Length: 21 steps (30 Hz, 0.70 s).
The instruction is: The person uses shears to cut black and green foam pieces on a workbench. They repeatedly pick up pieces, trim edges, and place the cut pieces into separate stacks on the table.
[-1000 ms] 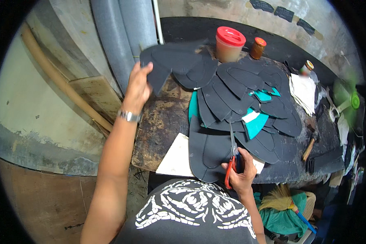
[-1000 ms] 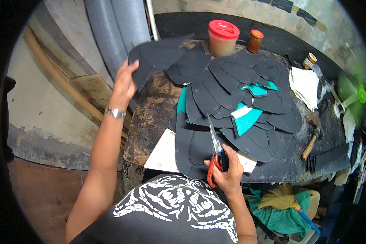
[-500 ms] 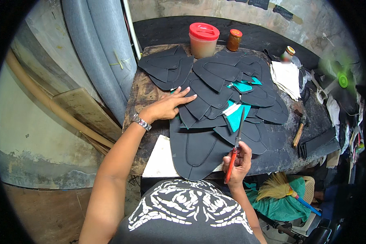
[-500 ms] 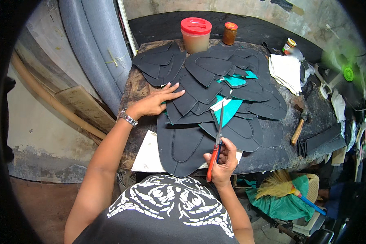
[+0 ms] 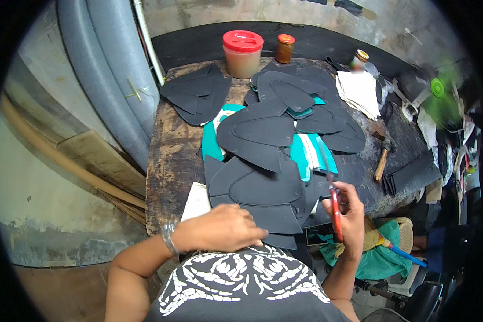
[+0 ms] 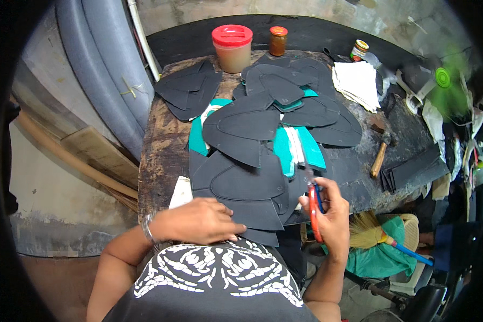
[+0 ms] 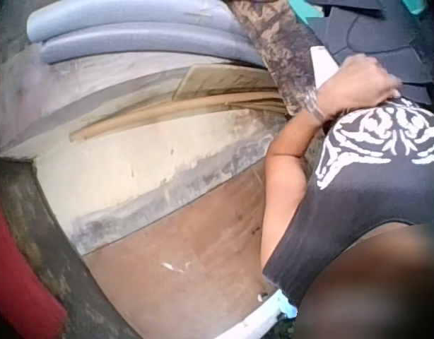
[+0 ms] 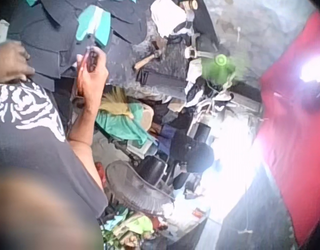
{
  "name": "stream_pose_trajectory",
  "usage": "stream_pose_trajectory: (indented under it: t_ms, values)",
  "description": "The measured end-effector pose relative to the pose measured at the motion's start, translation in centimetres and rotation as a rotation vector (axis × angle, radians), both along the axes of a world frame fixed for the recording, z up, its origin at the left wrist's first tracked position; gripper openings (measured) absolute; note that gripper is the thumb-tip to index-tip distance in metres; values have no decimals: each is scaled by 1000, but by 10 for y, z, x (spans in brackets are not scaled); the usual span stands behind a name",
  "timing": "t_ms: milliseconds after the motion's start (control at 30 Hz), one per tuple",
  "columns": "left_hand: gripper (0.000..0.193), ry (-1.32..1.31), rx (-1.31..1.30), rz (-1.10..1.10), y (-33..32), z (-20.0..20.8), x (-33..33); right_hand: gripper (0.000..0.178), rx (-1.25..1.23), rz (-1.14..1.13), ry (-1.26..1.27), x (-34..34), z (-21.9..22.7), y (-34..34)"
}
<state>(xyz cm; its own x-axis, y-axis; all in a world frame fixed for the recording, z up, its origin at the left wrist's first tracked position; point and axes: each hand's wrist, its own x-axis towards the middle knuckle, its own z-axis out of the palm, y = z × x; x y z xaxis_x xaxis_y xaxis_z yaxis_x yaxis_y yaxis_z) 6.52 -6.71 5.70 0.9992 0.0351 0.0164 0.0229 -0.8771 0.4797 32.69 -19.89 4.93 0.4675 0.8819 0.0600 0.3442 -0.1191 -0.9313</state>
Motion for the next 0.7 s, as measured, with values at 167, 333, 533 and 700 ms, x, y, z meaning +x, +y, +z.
stream_pose_trajectory:
  t_ms: [167,333,533,700]
  values:
    - [84,-284,172,404,69,-25,21,43,-209,128,-271,-8,-9,-5]
    - [78,-213,235,503,107,-58,47,44,-228,172,-376,-20,-17,-5]
    - [64,-304,549,475,88,-41,22,49,-261,229,-500,-20,-4,-7]
    - [53,-125,717,536,30,-8,-34,49,-340,412,-530,-20,16,-9]
